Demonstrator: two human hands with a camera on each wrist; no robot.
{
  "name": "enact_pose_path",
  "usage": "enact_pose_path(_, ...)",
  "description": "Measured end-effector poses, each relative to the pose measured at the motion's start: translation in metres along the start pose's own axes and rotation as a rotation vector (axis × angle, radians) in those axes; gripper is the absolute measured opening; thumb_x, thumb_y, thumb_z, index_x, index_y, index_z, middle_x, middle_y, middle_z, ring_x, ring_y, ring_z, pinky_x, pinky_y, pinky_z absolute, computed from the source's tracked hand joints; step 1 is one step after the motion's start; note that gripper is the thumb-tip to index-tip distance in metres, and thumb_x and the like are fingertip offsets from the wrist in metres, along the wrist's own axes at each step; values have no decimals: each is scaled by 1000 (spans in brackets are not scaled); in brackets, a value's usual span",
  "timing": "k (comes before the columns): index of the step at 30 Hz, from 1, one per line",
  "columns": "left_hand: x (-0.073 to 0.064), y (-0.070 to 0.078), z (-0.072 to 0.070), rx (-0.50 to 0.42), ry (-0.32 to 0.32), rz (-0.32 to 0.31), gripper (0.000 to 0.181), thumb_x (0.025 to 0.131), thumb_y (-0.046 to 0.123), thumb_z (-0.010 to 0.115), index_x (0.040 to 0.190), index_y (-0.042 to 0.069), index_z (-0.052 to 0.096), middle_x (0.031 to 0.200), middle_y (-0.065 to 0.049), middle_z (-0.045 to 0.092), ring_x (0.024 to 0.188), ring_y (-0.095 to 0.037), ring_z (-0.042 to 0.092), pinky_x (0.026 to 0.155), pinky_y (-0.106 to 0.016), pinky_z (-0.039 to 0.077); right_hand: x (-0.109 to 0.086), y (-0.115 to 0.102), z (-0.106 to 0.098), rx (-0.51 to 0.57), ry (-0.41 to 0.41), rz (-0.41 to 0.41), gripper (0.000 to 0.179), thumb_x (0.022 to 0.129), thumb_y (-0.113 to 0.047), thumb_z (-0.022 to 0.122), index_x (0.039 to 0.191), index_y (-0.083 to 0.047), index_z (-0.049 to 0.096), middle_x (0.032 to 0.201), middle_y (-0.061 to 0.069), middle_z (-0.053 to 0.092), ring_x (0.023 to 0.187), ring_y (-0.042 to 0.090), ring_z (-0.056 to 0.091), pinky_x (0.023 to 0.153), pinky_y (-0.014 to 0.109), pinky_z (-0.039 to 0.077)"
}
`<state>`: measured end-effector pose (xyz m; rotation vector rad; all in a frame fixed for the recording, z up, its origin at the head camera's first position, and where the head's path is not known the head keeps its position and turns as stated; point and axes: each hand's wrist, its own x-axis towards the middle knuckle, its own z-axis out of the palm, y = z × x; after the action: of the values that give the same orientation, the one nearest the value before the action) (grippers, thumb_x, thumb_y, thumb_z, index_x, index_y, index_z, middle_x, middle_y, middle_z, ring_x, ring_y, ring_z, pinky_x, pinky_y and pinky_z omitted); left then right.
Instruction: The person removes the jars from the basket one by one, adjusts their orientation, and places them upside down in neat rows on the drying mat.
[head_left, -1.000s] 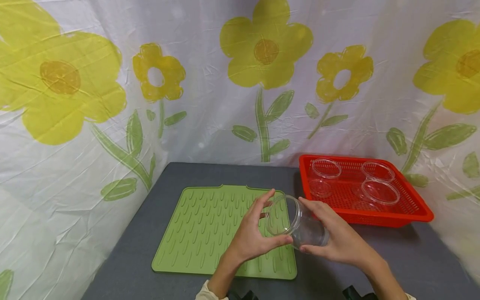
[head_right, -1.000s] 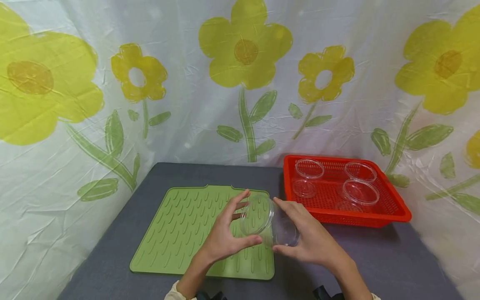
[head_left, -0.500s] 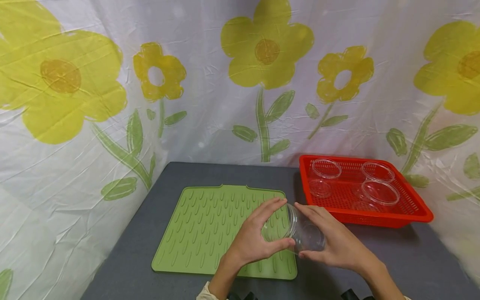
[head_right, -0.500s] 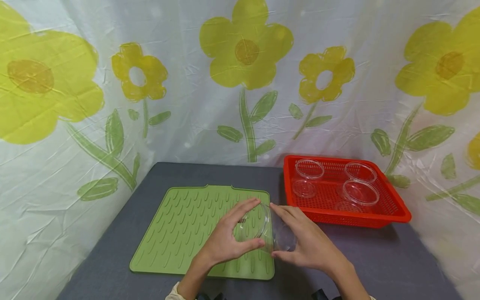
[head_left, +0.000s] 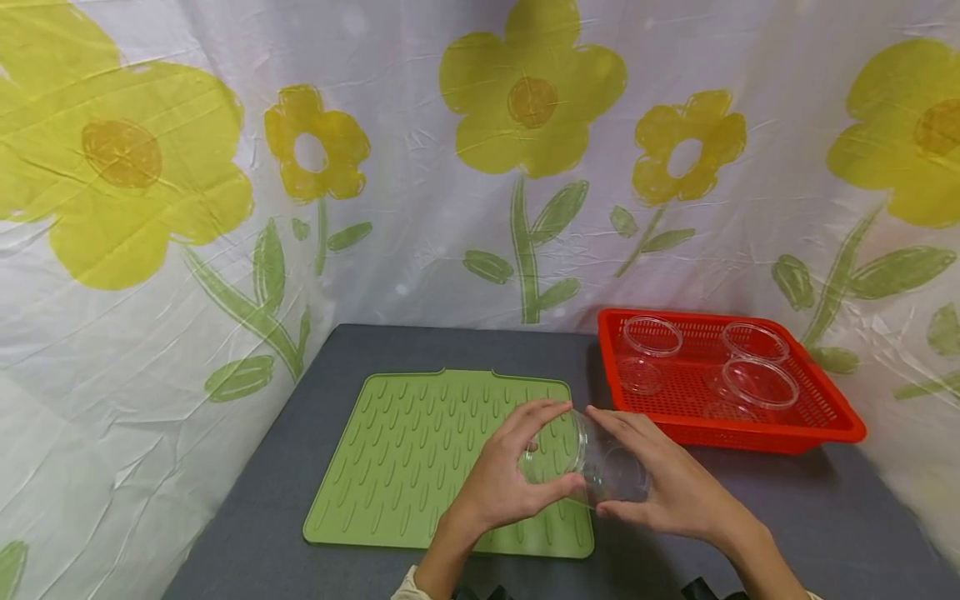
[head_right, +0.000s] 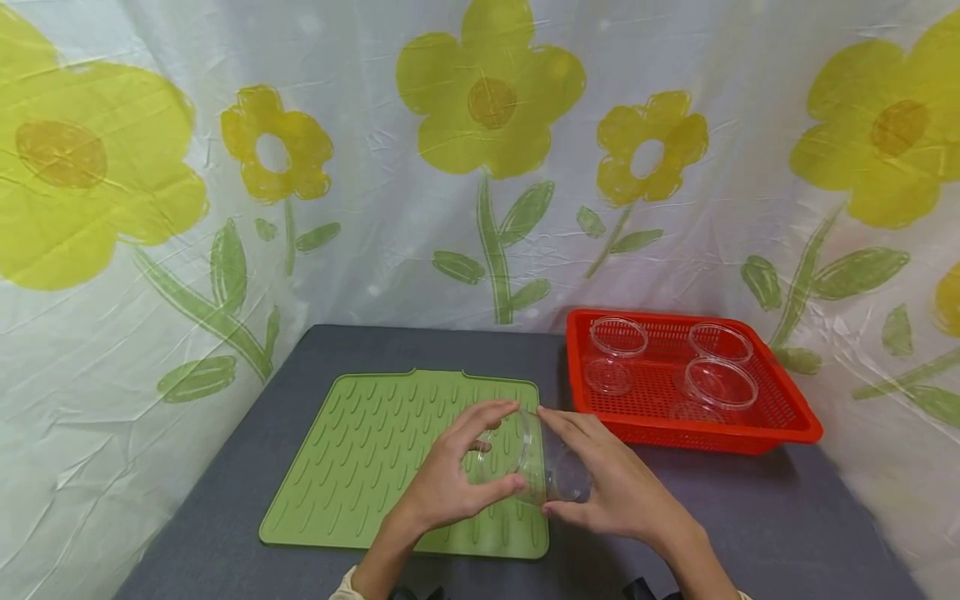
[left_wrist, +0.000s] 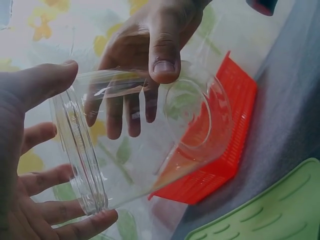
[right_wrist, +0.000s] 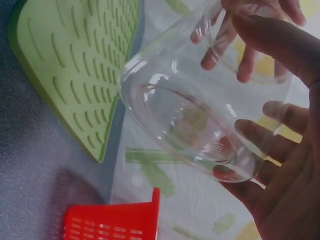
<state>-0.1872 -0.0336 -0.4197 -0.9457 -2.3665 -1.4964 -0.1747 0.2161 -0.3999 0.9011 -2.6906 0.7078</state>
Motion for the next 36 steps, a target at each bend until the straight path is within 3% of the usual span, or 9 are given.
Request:
enact_pose_path(7,-3,-5,0,-67,50,6,70,87,35,80,149,36,47,147,8,51,121,-20,57,91,-33,57,-1,1,-2,45,65,-43,106,71,-45,93,159,-28,36,152,-3,49,128,10,48,94,47,57)
enact_pose_path(12,-7,-8,-4,-135,81,-19,70,89,30,78,151,35,45,149,2,51,124,-26,59,93,-40,58,-3,4,-5,123,96,-5,108,70,-42,94,159,-28,34,153,-3,47,131,7,45,95,46,57)
enact_pose_path(15,-10,-9,-6,-196,100,-25,69,91,24,75,152,33,44,151,-2,50,125,-27,60,93,-45,59,-4,6,-5,172,100,6,112,68,-38,95,160,-28,32,154,-4,45,133,9,46,100,41,55)
enact_pose_path(20,-14,-12,-8,-309,120,-28,67,95,16,69,154,28,41,154,-7,46,128,-33,58,97,-41,57,-4,11,-3,250,120,-13,116,67,-29,97,161,-23,30,155,-4,44,137,9,46,106,21,47)
enact_pose_path(25,-18,-13,-8,-386,137,-49,66,97,14,65,156,20,38,157,-6,43,131,-36,54,100,-43,55,-3,9,-2,345,125,-12,118,66,-19,96,162,-22,27,158,-2,42,141,5,42,109,16,42)
enact_pose_path(31,-21,-14,-7,-437,135,-56,67,98,12,63,158,16,35,158,-12,39,132,-36,54,102,-42,54,-1,5,-3,406,133,-21,114,67,-11,95,161,-20,30,158,1,42,141,6,43,110,16,41)
enact_pose_path(36,-24,-17,-7,-449,105,-92,66,100,15,61,159,23,32,161,-12,35,138,-35,49,107,-42,49,-2,2,-2,407,138,-9,110,68,-12,94,159,-21,33,156,0,44,138,8,46,107,17,45)
